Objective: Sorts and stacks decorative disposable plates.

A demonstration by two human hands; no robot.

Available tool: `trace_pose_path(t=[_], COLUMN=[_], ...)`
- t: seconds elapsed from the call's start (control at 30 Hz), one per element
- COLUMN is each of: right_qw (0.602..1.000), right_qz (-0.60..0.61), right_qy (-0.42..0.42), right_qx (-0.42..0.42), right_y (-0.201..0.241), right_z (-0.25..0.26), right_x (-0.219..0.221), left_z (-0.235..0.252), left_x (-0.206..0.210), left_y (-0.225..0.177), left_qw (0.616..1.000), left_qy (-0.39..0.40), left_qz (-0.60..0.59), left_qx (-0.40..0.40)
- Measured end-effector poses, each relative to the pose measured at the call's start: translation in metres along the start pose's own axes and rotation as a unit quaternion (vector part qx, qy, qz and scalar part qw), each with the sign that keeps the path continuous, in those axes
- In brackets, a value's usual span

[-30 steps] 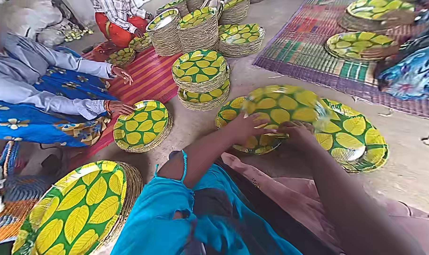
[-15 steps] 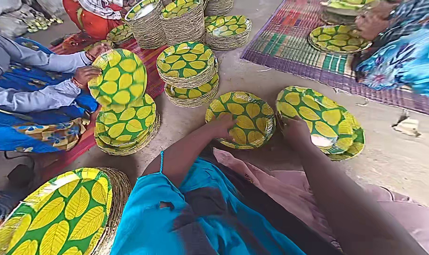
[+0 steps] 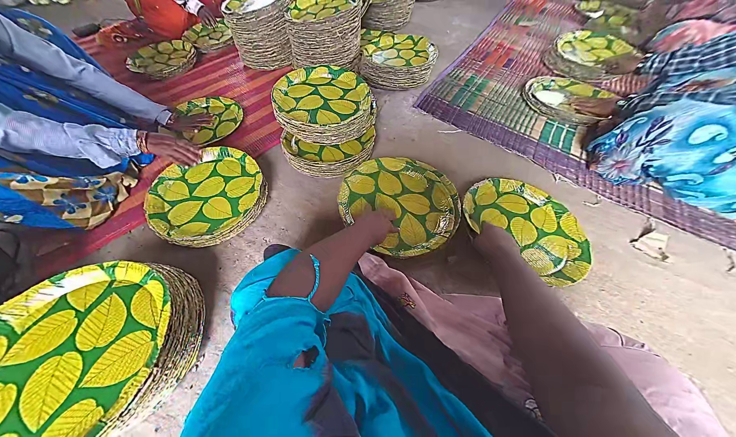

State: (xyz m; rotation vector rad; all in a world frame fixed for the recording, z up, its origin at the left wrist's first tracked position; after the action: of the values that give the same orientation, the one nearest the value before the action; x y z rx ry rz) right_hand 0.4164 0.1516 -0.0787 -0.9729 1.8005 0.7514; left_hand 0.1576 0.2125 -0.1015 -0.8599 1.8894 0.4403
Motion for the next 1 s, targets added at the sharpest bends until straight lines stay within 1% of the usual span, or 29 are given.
trace_pose_path(t=[0.07, 0.1, 0.13, 0.17, 0.2, 0.23, 0.27, 0.3, 0.33, 0.4, 0.43, 0.5, 0.57, 0.6, 0.63, 0.67, 0.7, 0.73, 0.77, 0.8, 0.83, 0.87, 0.9, 0.93, 0.97, 1.0], right_qw=[0.999, 0.995, 0.988, 0.977, 0.962, 0.944, 0.935, 0.938, 0.948, 0.977, 0.987, 0.998, 0.999, 0.998, 0.998, 0.999, 0.996, 0.98, 0.961, 0.942, 0.923, 0.903, 0.896, 0.902, 0.92, 0.944], right_qz=[0.039, 0.058, 0.073, 0.08, 0.089, 0.089, 0.076, 0.066, 0.066, 0.073, 0.061, 0.005, -0.003, 0.005, 0.014, 0.027, 0.041, 0.056, 0.066, 0.079, 0.092, 0.103, 0.098, 0.095, 0.081, 0.064], right_qy=[-0.038, -0.077, -0.11, -0.12, -0.096, -0.049, 0.002, 0.029, 0.026, 0.009, 0.009, 0.03, 0.03, 0.055, 0.054, 0.016, -0.059, -0.157, -0.205, -0.209, -0.185, -0.16, -0.147, -0.144, -0.142, -0.128], right_qx=[-0.008, -0.035, -0.083, -0.155, -0.239, -0.315, -0.345, -0.34, -0.311, -0.202, -0.148, -0.057, -0.015, 0.003, 0.006, -0.008, -0.045, -0.107, -0.175, -0.252, -0.326, -0.385, -0.407, -0.395, -0.357, -0.296], right_y=[0.003, 0.008, 0.014, 0.02, 0.028, 0.034, 0.037, 0.036, 0.031, 0.017, 0.011, 0.006, 0.014, 0.025, 0.035, 0.038, 0.034, 0.026, 0.023, 0.024, 0.027, 0.031, 0.034, 0.034, 0.031, 0.027], right_z=[-0.004, -0.006, -0.008, -0.01, -0.011, -0.011, -0.01, -0.007, -0.004, 0.0, 0.003, -0.01, -0.037, -0.055, -0.065, -0.063, -0.05, -0.028, -0.013, -0.005, -0.001, 0.002, 0.003, 0.005, 0.011, 0.015], right_x=[-0.011, -0.015, -0.017, -0.016, -0.012, -0.007, -0.001, 0.006, 0.01, 0.014, 0.016, 0.015, -0.004, -0.021, -0.034, -0.038, -0.033, -0.02, -0.01, -0.002, 0.003, 0.006, 0.009, 0.011, 0.013, 0.016], left_z=[-0.002, -0.004, -0.007, -0.011, -0.014, -0.017, -0.019, -0.02, -0.019, -0.013, -0.01, -0.01, -0.01, -0.01, -0.01, -0.01, -0.009, -0.007, -0.007, -0.008, -0.008, -0.008, -0.008, -0.006, -0.004, -0.001], left_x=[0.001, 0.001, 0.0, -0.004, -0.009, -0.014, -0.017, -0.016, -0.011, 0.003, 0.009, 0.011, 0.009, 0.007, 0.007, 0.007, 0.006, 0.003, -0.002, -0.007, -0.01, -0.01, -0.007, -0.001, 0.005, 0.01], left_y=[-0.009, -0.012, -0.015, -0.017, -0.02, -0.023, -0.026, -0.029, -0.029, -0.027, -0.026, -0.028, -0.028, -0.028, -0.026, -0.026, -0.024, -0.023, -0.024, -0.027, -0.028, -0.03, -0.032, -0.034, -0.035, -0.037], left_qw=[0.998, 0.994, 0.986, 0.973, 0.958, 0.952, 0.959, 0.971, 0.983, 0.998, 0.999, 0.998, 0.997, 0.997, 0.998, 0.998, 0.995, 0.987, 0.979, 0.972, 0.968, 0.968, 0.976, 0.985, 0.993, 0.997], left_qy=[-0.048, -0.089, -0.138, -0.191, -0.237, -0.254, -0.238, -0.203, -0.157, -0.039, -0.002, 0.043, 0.066, 0.063, 0.039, -0.013, -0.069, -0.118, -0.156, -0.179, -0.196, -0.196, -0.172, -0.134, -0.086, -0.036], left_qz=[0.015, 0.031, 0.053, 0.066, 0.073, 0.069, 0.057, 0.034, 0.007, -0.022, -0.012, 0.01, 0.019, 0.023, 0.029, 0.026, 0.037, 0.055, 0.071, 0.086, 0.091, 0.084, 0.069, 0.05, 0.045, 0.04], left_qx=[0.021, 0.046, 0.077, 0.112, 0.143, 0.155, 0.143, 0.119, 0.092, 0.051, 0.039, 0.033, 0.037, 0.038, 0.042, 0.05, 0.067, 0.091, 0.112, 0.125, 0.131, 0.129, 0.117, 0.096, 0.072, 0.047])
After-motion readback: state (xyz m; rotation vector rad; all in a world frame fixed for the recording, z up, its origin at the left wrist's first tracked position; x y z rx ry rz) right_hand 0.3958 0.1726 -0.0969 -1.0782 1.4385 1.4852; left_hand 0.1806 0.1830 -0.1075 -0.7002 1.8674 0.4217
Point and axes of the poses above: each hand's wrist, its own z-axis towards the middle knuckle, its own x-axis out of the palm, y = z × x, the point moved 4 cm from there along z, towards the middle knuckle
